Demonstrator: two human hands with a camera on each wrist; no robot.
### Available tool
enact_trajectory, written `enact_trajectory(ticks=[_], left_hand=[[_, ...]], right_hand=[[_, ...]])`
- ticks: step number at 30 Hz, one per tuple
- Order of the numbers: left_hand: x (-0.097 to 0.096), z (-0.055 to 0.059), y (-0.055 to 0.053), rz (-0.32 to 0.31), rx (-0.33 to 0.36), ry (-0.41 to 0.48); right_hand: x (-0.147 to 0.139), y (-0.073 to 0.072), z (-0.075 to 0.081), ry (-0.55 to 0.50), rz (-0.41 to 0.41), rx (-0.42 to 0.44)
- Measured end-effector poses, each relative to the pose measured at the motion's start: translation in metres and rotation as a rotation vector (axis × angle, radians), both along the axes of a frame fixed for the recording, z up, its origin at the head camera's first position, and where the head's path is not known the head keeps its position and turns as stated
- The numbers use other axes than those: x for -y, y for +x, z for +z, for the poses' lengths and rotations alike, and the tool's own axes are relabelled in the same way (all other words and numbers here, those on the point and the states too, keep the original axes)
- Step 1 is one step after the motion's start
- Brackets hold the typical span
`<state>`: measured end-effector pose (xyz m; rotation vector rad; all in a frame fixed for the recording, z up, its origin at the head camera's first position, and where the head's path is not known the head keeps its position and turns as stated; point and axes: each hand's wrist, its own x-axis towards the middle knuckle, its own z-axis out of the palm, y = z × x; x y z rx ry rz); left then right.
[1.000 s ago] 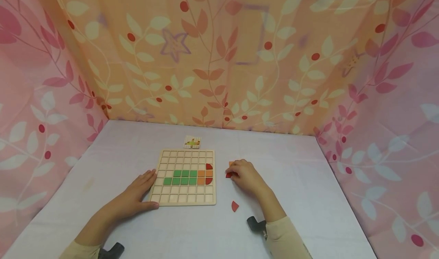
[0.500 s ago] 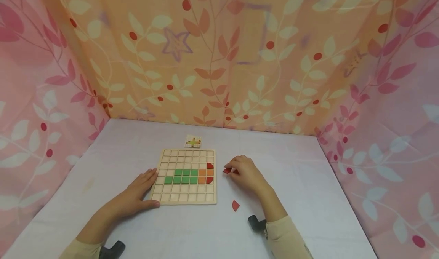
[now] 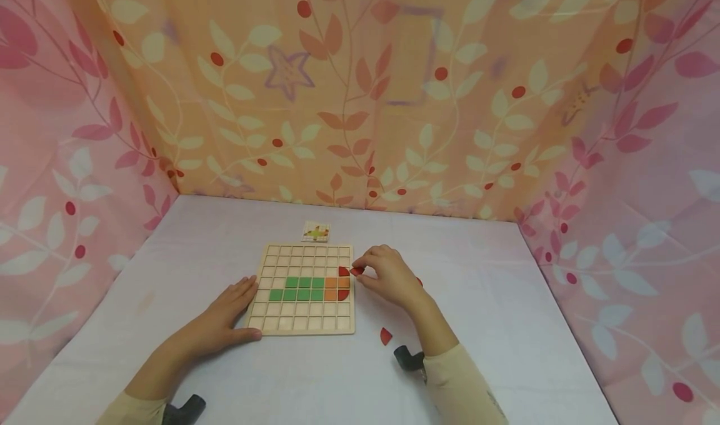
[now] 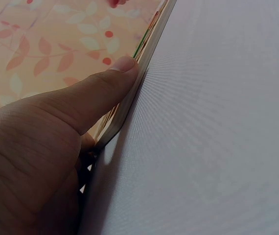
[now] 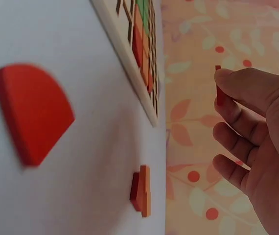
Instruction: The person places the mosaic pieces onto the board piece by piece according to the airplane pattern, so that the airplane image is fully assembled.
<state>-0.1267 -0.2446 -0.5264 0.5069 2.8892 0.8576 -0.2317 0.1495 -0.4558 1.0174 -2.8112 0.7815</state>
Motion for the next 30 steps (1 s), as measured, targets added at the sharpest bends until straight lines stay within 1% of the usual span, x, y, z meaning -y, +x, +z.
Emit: enact_trajectory(ticks=[5, 13, 18, 24, 30], left_hand=[[-0.001, 0.001, 0.000, 0.003, 0.009, -0.001], [0.000, 0.002, 0.000, -0.004, 0.005, -0.002], [0.000, 0.003, 0.001, -0.004, 0.003, -0.001], [0.000, 0.003, 0.001, 0.000, 0.010, -0.004], [0.000, 0.004, 0.001, 0.001, 0.019, 0.000]], right_hand=[[0.017, 0.000, 0.007, 0.019, -0.013, 0.000], [0.042, 0.002, 0.011, 0.027, -0.005, -0.027], [0.057, 0.001, 0.013, 0.022, 0.031, -0.027], [0.079, 0.000, 0.011, 0.003, 0.071, 0.006], [0.099, -0.002, 0.004, -0.001, 0.131, -0.018]])
